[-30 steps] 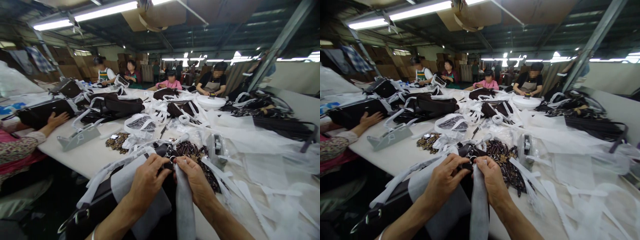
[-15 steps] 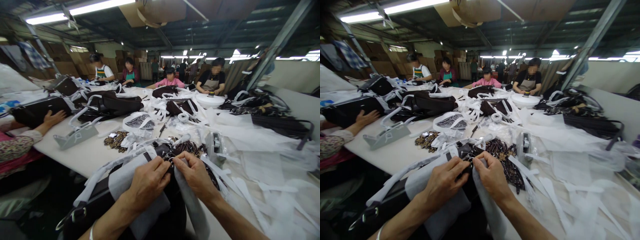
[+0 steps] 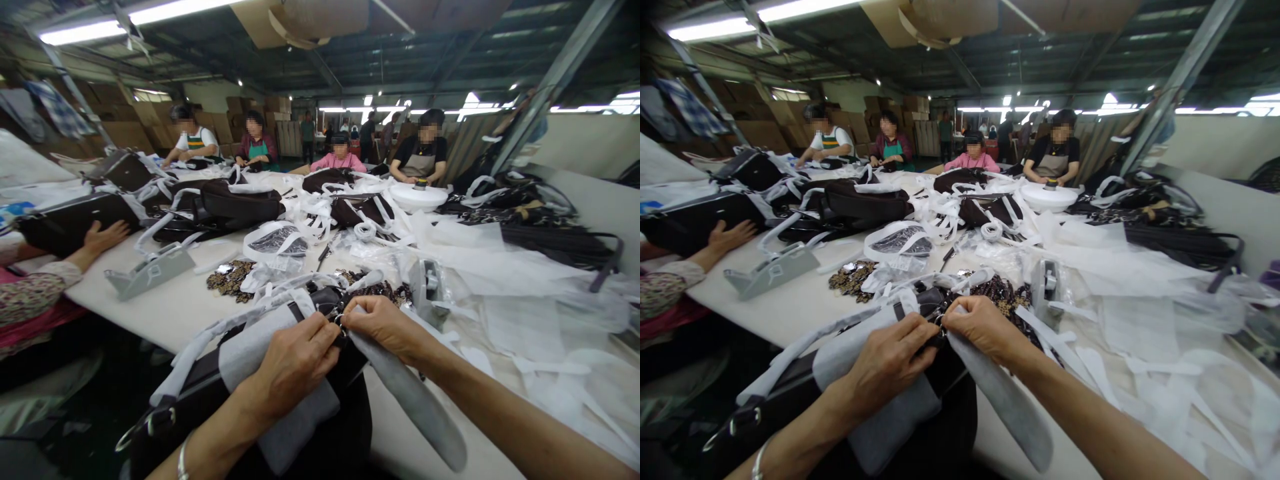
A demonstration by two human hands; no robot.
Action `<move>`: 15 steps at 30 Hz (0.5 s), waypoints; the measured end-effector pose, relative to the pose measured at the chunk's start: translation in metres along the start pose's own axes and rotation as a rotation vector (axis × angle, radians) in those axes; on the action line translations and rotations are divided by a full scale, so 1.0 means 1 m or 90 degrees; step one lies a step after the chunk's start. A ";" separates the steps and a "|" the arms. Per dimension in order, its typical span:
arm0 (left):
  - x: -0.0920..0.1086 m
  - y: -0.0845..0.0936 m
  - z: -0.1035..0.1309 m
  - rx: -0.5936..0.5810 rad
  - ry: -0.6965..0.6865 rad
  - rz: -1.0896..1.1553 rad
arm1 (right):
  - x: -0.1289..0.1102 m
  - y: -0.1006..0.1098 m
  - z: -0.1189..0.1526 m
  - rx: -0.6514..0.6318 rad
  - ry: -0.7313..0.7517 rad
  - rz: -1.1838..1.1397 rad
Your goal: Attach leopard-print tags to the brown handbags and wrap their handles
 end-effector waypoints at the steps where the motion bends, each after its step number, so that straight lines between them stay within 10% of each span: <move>1: 0.000 0.000 0.000 -0.005 0.003 0.005 | -0.002 0.000 -0.002 -0.012 0.007 0.017; 15: -0.008 0.000 -0.001 -0.034 0.094 0.097 | -0.024 0.000 -0.013 -0.143 0.066 0.217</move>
Point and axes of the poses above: each hand's wrist, its own z-axis away from the middle knuckle, its own y-axis out of the back of the hand, x = y × z, the point moved 7 cm from there along -z, towards the middle knuckle, and after that the axes turned 14 degrees about y, right-handed, at the moved point
